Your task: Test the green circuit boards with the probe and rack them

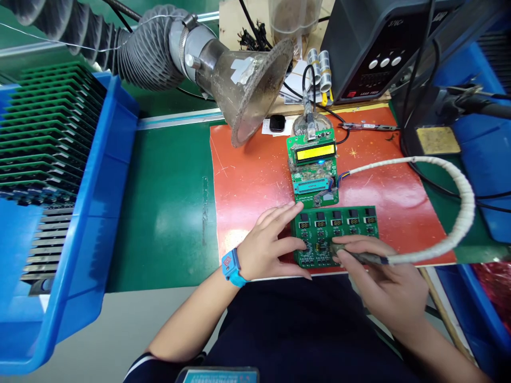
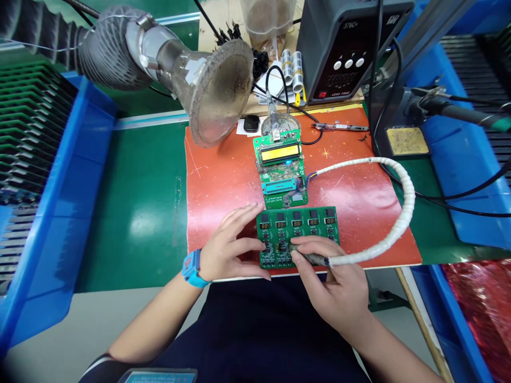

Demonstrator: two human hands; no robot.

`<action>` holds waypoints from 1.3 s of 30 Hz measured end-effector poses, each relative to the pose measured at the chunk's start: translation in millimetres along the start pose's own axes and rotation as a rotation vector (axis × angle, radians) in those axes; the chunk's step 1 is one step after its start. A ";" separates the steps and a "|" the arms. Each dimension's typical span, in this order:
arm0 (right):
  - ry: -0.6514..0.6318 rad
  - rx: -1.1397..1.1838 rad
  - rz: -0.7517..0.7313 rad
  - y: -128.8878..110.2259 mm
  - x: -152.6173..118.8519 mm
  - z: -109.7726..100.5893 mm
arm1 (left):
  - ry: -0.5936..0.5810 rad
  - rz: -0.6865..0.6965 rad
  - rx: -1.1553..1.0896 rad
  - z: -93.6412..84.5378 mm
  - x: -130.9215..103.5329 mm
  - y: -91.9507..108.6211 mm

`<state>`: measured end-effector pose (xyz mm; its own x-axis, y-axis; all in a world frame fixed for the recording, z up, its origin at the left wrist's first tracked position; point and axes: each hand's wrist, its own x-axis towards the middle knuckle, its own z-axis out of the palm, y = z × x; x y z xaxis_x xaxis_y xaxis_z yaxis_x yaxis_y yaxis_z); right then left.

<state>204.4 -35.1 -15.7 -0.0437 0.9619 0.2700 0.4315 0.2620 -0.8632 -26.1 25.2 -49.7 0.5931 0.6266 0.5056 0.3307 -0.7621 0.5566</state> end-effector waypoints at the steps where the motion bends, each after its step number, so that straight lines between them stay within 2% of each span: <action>1: 0.001 0.001 -0.001 -0.1 0.2 0.1 | -0.001 -0.001 0.000 0.0 0.1 0.0; 13: 0.013 -0.008 0.002 -3.6 3.5 1.0 | -0.005 -0.001 -0.001 0.2 -0.8 0.3; 22: 0.025 0.038 0.091 -9.2 3.8 -0.8 | 0.006 0.005 -0.004 -0.3 0.3 0.5; 26: 0.047 0.108 0.093 -14.3 3.9 4.6 | -0.006 -0.004 -0.010 -0.9 0.4 1.0; 29: 0.012 0.119 0.092 -12.7 2.5 11.6 | -0.004 -0.003 -0.010 -0.9 0.0 1.2; 39: -0.027 -0.070 -0.015 -10.5 5.5 19.3 | 0.001 -0.013 -0.001 -0.3 -1.0 1.2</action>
<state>182.2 -31.1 -13.4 -0.0747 0.9599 0.2704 0.4925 0.2713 -0.8270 -26.5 23.7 -49.4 0.5885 0.6362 0.4989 0.3376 -0.7541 0.5634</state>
